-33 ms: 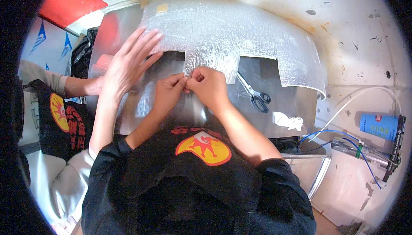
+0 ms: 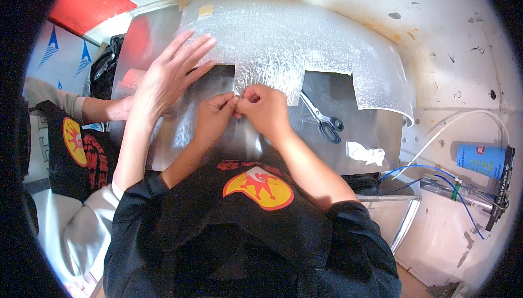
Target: The person applies bubble wrap insulation to a curved metal surface, smoothing it into place and taping the edges. They then place a pre-cut grey foam board over the insulated area, aligning it with wall outlets and pressing it down to secure it.
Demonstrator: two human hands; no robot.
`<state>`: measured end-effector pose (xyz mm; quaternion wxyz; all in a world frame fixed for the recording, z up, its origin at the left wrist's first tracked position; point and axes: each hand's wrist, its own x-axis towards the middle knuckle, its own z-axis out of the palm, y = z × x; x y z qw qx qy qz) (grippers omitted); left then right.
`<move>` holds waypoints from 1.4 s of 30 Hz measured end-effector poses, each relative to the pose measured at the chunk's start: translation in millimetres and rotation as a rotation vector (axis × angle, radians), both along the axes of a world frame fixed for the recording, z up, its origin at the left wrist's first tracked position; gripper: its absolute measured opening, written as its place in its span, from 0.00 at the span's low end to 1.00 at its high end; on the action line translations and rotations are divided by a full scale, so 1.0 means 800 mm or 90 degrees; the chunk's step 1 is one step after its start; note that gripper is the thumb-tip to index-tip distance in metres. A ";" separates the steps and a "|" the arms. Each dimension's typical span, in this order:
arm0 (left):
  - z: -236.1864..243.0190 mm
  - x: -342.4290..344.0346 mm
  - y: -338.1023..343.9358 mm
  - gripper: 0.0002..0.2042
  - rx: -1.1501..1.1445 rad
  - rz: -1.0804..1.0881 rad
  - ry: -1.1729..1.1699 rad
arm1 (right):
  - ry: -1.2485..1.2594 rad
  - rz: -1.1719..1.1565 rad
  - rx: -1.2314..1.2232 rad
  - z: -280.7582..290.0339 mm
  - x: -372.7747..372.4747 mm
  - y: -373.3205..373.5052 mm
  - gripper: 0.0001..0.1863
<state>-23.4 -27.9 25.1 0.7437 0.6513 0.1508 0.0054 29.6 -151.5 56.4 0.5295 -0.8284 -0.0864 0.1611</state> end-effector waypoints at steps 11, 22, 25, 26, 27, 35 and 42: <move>-0.008 0.001 0.007 0.10 -0.164 0.004 0.031 | 0.033 0.005 0.170 -0.019 0.002 -0.013 0.04; 0.013 0.009 0.024 0.10 -0.087 -0.076 -0.006 | -0.305 0.362 -0.041 0.039 0.052 -0.020 0.07; 0.018 0.010 0.030 0.09 -0.043 -0.116 -0.007 | -0.353 0.447 -0.045 0.044 0.067 -0.019 0.06; 0.019 0.010 0.029 0.09 -0.070 -0.107 0.004 | -0.358 0.472 -0.049 0.044 0.070 -0.019 0.06; 0.021 0.011 0.028 0.08 -0.096 -0.098 0.014 | -0.356 0.473 -0.053 0.046 0.070 -0.019 0.05; 0.031 0.014 0.031 0.08 -0.159 -0.067 0.019 | -0.435 0.468 -0.066 0.044 0.064 -0.015 0.07; 0.031 0.012 0.029 0.09 -0.232 -0.050 0.030 | -0.532 0.409 0.025 0.036 0.062 -0.015 0.09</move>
